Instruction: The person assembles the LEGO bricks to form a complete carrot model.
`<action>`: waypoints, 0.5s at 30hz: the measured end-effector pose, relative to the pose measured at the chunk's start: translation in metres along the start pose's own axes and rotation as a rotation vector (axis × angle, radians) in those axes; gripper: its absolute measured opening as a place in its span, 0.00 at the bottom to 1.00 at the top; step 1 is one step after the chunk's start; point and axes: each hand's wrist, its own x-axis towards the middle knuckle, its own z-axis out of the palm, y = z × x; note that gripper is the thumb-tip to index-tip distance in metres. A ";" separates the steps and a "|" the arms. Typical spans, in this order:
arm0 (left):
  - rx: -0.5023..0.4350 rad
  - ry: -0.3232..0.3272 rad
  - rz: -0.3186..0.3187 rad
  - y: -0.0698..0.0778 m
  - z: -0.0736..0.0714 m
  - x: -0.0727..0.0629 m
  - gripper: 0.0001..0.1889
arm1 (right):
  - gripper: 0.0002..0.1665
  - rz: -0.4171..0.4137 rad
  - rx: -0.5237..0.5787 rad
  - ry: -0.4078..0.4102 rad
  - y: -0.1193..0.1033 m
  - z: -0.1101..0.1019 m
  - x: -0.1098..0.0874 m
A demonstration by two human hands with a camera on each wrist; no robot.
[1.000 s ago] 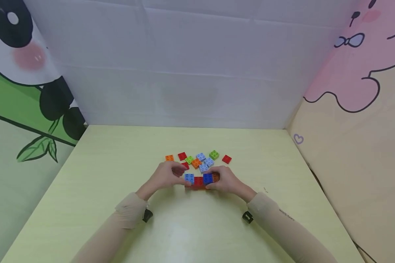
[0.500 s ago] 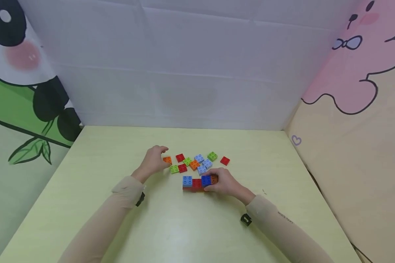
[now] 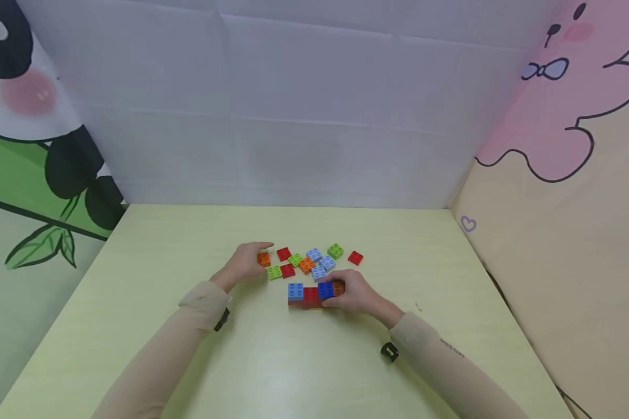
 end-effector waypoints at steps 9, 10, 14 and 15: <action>-0.012 0.040 0.001 -0.006 0.007 -0.006 0.22 | 0.24 0.014 -0.018 0.000 0.000 0.002 0.001; -0.013 0.048 0.005 -0.006 0.007 -0.007 0.21 | 0.24 0.018 -0.018 -0.001 0.001 0.002 0.001; -0.005 0.060 0.018 -0.005 0.005 -0.009 0.20 | 0.24 0.024 -0.021 -0.005 0.001 0.001 0.001; -0.003 0.062 0.023 -0.004 0.005 -0.009 0.19 | 0.24 0.026 -0.023 -0.006 0.001 0.000 0.000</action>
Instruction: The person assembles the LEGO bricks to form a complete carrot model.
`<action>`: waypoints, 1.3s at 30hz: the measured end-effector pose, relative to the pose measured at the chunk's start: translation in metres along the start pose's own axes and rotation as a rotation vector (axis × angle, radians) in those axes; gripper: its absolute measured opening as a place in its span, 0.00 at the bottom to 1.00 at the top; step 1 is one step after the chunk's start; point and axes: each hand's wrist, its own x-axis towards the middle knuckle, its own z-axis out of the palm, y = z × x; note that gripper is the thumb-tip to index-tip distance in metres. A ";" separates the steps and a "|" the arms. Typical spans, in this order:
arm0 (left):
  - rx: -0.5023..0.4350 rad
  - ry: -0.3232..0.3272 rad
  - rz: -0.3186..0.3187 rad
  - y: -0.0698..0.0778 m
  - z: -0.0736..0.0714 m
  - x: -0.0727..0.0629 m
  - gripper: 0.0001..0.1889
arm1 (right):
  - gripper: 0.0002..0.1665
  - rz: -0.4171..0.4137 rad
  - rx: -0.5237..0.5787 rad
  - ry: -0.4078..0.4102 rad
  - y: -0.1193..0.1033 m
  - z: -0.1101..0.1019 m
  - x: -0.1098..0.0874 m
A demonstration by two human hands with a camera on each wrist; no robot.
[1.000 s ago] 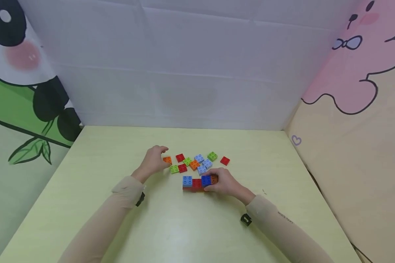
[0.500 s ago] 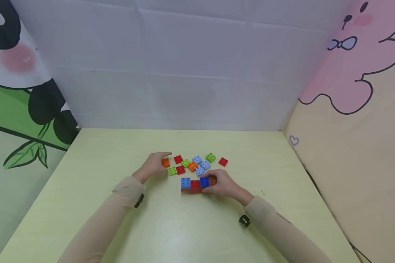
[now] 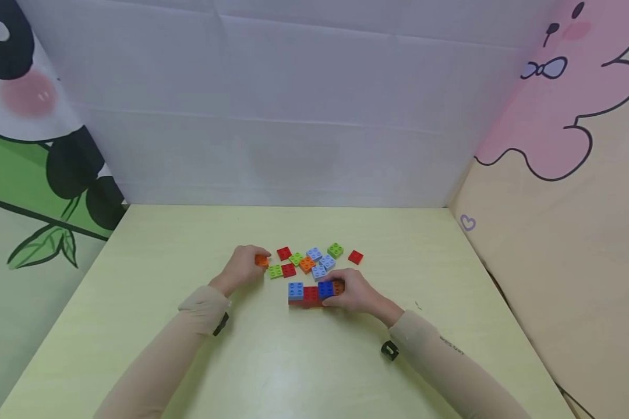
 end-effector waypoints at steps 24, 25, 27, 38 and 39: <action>-0.031 0.046 0.238 0.068 -0.008 -0.029 0.20 | 0.25 -0.021 -0.010 -0.001 -0.001 -0.002 0.001; -0.037 0.045 0.256 0.072 -0.007 -0.031 0.19 | 0.25 -0.025 -0.012 -0.002 0.000 -0.002 0.001; -0.044 0.041 0.296 0.079 -0.006 -0.035 0.19 | 0.25 -0.035 -0.013 -0.001 0.000 -0.002 0.002; -0.062 0.008 0.358 0.095 0.001 -0.041 0.19 | 0.25 -0.054 -0.025 0.005 -0.001 -0.002 0.001; -0.065 0.005 0.363 0.096 0.003 -0.041 0.19 | 0.25 -0.054 -0.025 0.006 -0.001 -0.002 0.001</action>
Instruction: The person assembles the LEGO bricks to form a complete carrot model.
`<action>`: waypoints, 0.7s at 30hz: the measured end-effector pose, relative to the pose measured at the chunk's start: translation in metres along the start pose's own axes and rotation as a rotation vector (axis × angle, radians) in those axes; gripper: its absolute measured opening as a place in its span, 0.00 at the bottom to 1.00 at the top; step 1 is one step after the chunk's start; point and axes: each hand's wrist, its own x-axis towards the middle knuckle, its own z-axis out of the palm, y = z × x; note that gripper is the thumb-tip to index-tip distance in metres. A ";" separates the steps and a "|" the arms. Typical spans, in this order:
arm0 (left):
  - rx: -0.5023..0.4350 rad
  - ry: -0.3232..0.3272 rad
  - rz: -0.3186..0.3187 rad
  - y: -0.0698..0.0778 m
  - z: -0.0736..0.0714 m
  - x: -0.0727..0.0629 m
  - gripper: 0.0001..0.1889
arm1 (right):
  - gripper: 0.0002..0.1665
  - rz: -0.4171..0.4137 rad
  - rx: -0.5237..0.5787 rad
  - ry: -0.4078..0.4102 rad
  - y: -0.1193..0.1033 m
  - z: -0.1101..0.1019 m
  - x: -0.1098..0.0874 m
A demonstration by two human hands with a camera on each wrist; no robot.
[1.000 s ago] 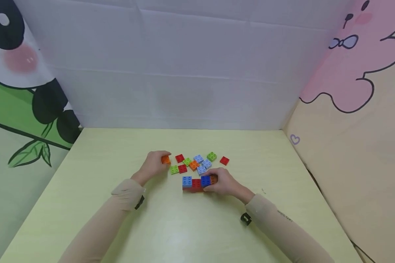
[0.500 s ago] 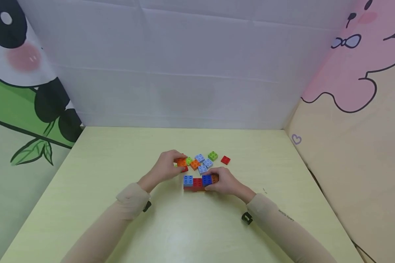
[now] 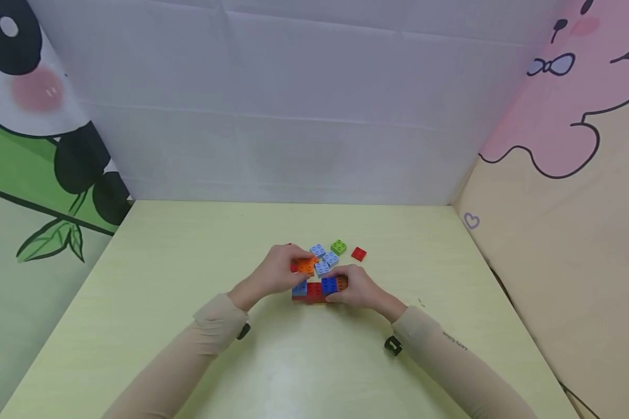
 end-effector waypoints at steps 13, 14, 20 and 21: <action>-0.072 -0.057 0.004 -0.002 0.013 0.000 0.18 | 0.23 -0.021 0.010 0.007 0.000 -0.001 0.002; -0.065 -0.062 0.005 -0.001 0.013 0.000 0.18 | 0.23 -0.019 0.010 0.008 0.000 -0.001 0.002; -0.034 -0.096 0.021 0.000 0.015 0.000 0.19 | 0.24 -0.009 0.003 0.009 0.000 0.000 0.002; -0.032 -0.099 0.023 0.000 0.016 0.000 0.20 | 0.23 -0.008 0.004 0.008 0.000 0.000 0.002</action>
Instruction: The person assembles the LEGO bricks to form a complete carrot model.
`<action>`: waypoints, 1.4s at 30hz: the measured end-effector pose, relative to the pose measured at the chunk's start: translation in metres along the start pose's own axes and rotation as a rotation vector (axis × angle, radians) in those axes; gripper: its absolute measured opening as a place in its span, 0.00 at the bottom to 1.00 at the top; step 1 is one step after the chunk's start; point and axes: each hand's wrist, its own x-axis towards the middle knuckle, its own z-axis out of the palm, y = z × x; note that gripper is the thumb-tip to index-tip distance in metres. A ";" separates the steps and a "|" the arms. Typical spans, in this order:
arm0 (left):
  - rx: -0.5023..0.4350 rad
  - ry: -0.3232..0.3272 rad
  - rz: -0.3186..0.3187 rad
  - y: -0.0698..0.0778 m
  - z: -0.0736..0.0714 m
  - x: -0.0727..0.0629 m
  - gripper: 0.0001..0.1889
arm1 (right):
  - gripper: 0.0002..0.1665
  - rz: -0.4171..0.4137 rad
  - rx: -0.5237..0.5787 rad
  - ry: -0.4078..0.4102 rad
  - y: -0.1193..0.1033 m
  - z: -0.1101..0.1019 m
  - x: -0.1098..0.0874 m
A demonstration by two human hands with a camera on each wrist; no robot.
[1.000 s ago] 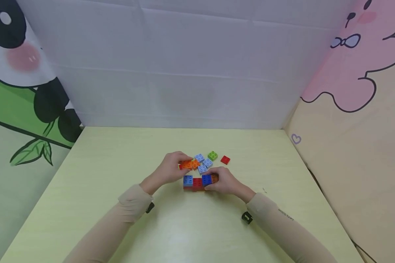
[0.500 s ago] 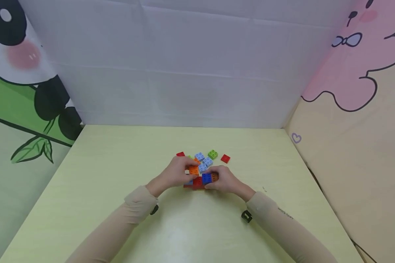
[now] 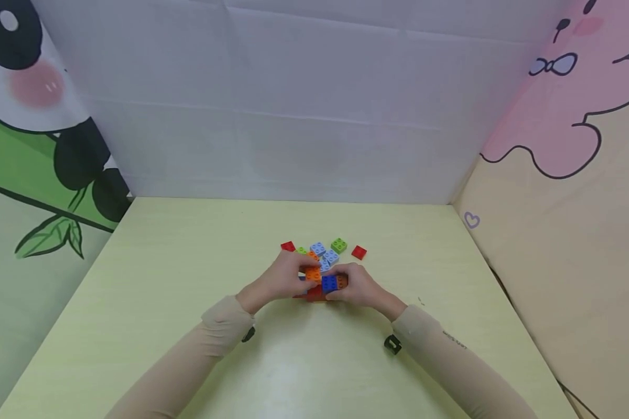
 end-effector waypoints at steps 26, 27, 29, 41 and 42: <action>0.100 -0.070 -0.014 0.009 0.001 0.003 0.18 | 0.24 -0.003 0.017 -0.012 -0.001 0.001 -0.001; 0.098 -0.072 -0.012 0.010 0.001 0.003 0.17 | 0.24 -0.002 0.016 -0.012 -0.001 0.001 -0.001; 0.102 -0.073 -0.008 0.010 0.001 0.004 0.17 | 0.24 -0.001 0.012 -0.011 -0.001 0.001 0.000; 0.162 -0.090 -0.011 0.011 0.003 0.006 0.19 | 0.24 -0.012 0.018 -0.015 0.000 0.001 0.002; 0.168 -0.094 -0.012 0.010 0.003 0.006 0.19 | 0.24 -0.011 0.021 -0.017 0.000 0.001 0.002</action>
